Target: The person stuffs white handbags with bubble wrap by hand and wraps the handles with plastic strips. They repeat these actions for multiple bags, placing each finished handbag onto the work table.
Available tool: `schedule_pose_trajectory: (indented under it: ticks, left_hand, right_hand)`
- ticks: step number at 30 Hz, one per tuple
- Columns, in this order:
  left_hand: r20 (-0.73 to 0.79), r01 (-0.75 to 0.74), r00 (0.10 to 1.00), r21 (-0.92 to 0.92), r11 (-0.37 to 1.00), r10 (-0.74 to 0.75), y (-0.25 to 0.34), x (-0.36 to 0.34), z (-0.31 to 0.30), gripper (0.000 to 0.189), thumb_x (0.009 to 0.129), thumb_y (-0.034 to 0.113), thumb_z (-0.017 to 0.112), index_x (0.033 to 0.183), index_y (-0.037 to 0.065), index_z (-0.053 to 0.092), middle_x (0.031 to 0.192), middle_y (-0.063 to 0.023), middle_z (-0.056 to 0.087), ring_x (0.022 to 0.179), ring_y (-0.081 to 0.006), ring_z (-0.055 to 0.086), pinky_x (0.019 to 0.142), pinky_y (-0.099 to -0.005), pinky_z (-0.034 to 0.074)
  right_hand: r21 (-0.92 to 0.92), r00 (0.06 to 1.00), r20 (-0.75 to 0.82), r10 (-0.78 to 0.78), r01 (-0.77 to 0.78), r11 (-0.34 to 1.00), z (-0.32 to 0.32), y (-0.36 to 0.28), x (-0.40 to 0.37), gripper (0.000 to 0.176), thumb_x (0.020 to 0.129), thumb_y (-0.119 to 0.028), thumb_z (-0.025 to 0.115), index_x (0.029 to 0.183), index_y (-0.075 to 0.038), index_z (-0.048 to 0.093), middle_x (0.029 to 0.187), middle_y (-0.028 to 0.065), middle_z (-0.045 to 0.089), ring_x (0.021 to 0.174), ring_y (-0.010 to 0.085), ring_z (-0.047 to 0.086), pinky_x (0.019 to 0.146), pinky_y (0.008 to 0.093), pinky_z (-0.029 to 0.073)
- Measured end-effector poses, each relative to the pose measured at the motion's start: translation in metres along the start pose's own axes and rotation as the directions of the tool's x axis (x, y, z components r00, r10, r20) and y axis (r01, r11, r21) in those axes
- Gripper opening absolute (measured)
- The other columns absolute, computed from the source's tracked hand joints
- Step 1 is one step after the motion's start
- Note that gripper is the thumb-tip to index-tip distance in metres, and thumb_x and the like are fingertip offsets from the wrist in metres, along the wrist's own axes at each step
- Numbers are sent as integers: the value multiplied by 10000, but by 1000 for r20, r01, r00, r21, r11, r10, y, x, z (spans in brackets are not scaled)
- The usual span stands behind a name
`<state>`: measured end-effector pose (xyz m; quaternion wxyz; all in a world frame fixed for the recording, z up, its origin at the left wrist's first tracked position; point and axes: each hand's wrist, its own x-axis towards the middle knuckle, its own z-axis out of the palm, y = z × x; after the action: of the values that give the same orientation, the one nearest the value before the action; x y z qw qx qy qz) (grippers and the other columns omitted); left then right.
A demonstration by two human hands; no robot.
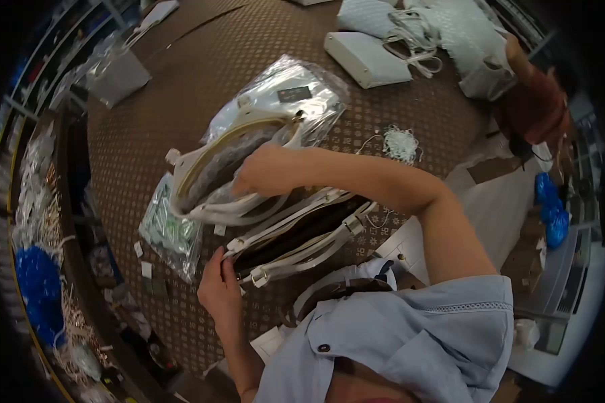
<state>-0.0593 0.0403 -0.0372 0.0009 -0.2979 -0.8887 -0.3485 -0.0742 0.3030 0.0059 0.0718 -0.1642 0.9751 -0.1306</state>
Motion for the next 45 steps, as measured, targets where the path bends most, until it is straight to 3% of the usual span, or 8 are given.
schedule_pose_trajectory:
  ticks: [8, 10, 18, 24, 30, 36, 40, 45]
  left_hand:
    - [9, 182, 982, -341, 922, -190, -8, -15, 0, 321, 914, 158, 486, 1177, -22, 528, 1108, -175, 581, 952, -247, 589, 793, -332, 466]
    - [13, 272, 914, -759, 591, -404, -10, -26, 2, 385, 928, 196, 444, 1254, -9, 456, 1279, -146, 472, 1111, -261, 496, 887, -346, 426]
    - [-161, 331, 739, -758, 562, -654, 9, -19, 81, 375, 875, 227, 479, 1138, -33, 538, 1116, -195, 566, 1053, -240, 536, 845, -343, 436]
    - [-179, 369, 751, -686, 628, -636, 78, 15, 182, 363, 870, 221, 480, 1119, -35, 546, 1094, -198, 573, 1034, -246, 543, 834, -347, 442]
    - [-202, 452, 730, -573, 683, -653, 128, 12, 220, 352, 865, 215, 480, 1100, -37, 554, 1071, -200, 579, 1014, -252, 551, 822, -350, 447]
    - [-250, 510, 716, -448, 734, -651, 142, 13, 229, 342, 860, 209, 480, 1082, -38, 562, 1049, -202, 585, 995, -258, 559, 811, -354, 452]
    - [-270, 576, 685, -369, 729, -677, 140, -8, 230, 335, 857, 205, 481, 1069, -39, 567, 1035, -203, 589, 982, -262, 564, 803, -356, 456]
    - [-260, 654, 660, -261, 710, -704, 128, -40, 219, 327, 852, 200, 481, 1053, -41, 574, 1016, -205, 594, 966, -267, 570, 794, -359, 460]
  right_hand:
    - [304, 839, -536, 96, 86, 949, -44, 18, -88, 227, 825, -205, 592, 1025, -117, 653, 891, 80, 661, 802, 261, 629, 692, 352, 495]
    - [366, 783, -593, 187, 55, 929, -48, 41, -122, 219, 835, -234, 582, 1007, -122, 660, 924, 66, 665, 822, 246, 631, 711, 345, 496]
    - [597, 336, -512, 790, -523, 609, -16, 203, -265, 230, 825, -249, 601, 1005, -115, 653, 929, 80, 656, 849, 264, 620, 739, 351, 488]
    - [215, 232, -759, 608, -792, 572, -19, 392, -392, 574, 771, -284, 646, 1292, -186, 426, 1236, 150, 464, 1193, 321, 405, 927, 411, 389]
    - [39, -2, -893, 449, -997, 74, -118, 527, -478, 674, 791, -282, 616, 1382, -241, 294, 1404, 148, 290, 1321, 362, 220, 1016, 584, 211]
    - [-178, -111, -800, 590, -895, -410, -134, 608, -523, 618, 802, -211, 605, 1362, -250, 346, 1483, 78, 182, 1373, 332, 108, 1052, 575, 160]
    - [-93, 1, -819, 574, -987, -131, -144, 615, -535, 288, 794, -107, 561, 1068, -175, 615, 1121, 59, 609, 1166, 205, 492, 1059, 491, 221]
    - [-142, 130, -959, 250, -989, -31, -147, 622, -541, 253, 771, -83, 569, 1001, -155, 644, 896, 38, 658, 930, 162, 614, 1029, 449, 287]
